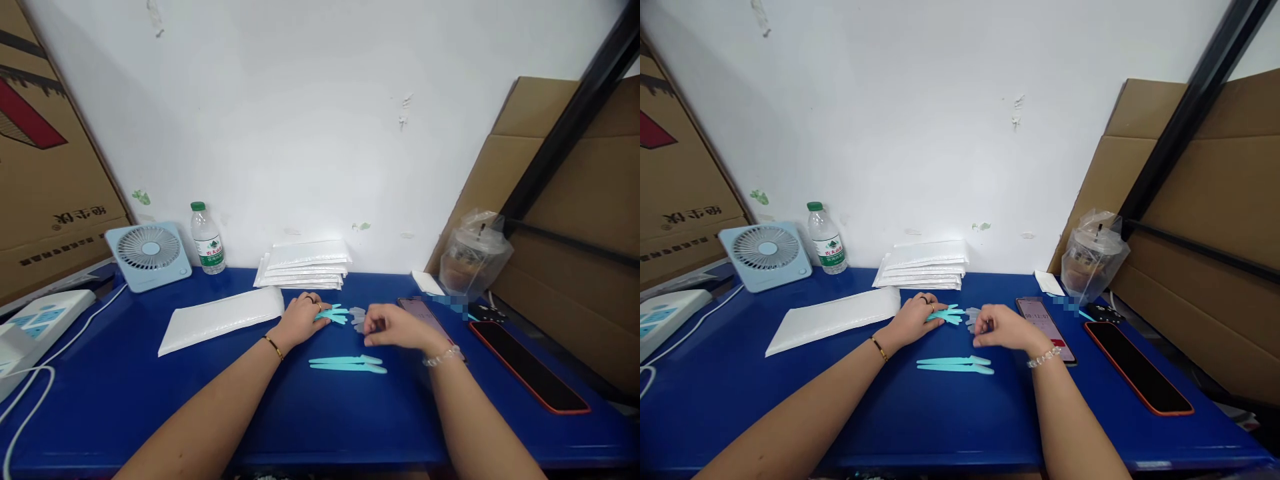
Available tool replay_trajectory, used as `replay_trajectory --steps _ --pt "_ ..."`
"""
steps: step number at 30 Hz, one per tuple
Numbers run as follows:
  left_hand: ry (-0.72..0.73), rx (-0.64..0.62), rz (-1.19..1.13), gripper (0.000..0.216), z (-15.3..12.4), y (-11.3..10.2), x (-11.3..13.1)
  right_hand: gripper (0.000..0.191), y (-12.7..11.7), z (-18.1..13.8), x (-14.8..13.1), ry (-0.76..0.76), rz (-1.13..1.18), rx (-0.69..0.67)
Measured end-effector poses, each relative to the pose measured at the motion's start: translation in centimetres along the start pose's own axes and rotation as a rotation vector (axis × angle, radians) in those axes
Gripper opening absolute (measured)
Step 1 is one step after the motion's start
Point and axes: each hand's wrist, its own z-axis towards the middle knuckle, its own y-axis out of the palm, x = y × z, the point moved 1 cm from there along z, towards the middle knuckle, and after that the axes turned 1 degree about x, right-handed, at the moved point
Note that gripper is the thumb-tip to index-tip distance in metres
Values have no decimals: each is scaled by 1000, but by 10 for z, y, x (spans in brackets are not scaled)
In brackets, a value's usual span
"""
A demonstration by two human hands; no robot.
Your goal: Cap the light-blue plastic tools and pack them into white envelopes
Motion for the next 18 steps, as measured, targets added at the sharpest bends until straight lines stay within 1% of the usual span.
replay_trajectory --steps 2,3,5,8,9,10,11,13,15,16,18 --pt "4 -11 12 44 0 1 2 21 3 -4 -4 -13 -7 -147" --pt "6 -17 16 46 0 1 2 20 5 -5 -4 -13 -22 -184" --pt "4 -4 24 50 -1 -1 4 16 9 -4 -3 -7 -46 -193" --pt "-8 98 16 51 -4 -10 11 12 12 -1 -3 -15 -35 -164" --pt "-2 122 -4 49 -5 -13 14 11 13 0 -4 -20 -23 -143" --pt "14 119 -37 47 -6 -16 17 11 13 0 -5 -22 -10 -113" --pt "40 83 -78 46 -7 -17 21 11 12 1 -7 -20 5 -76" --pt "95 -31 -137 41 -9 -17 26 13 12 2 -10 -4 45 7" --pt "107 -102 -142 35 -8 -15 26 15 11 3 -10 15 93 53" --pt "95 -104 -133 33 -7 -14 24 16 10 3 -8 24 108 68" --pt "62 -60 -115 33 -4 -14 17 16 8 5 -2 48 101 117"
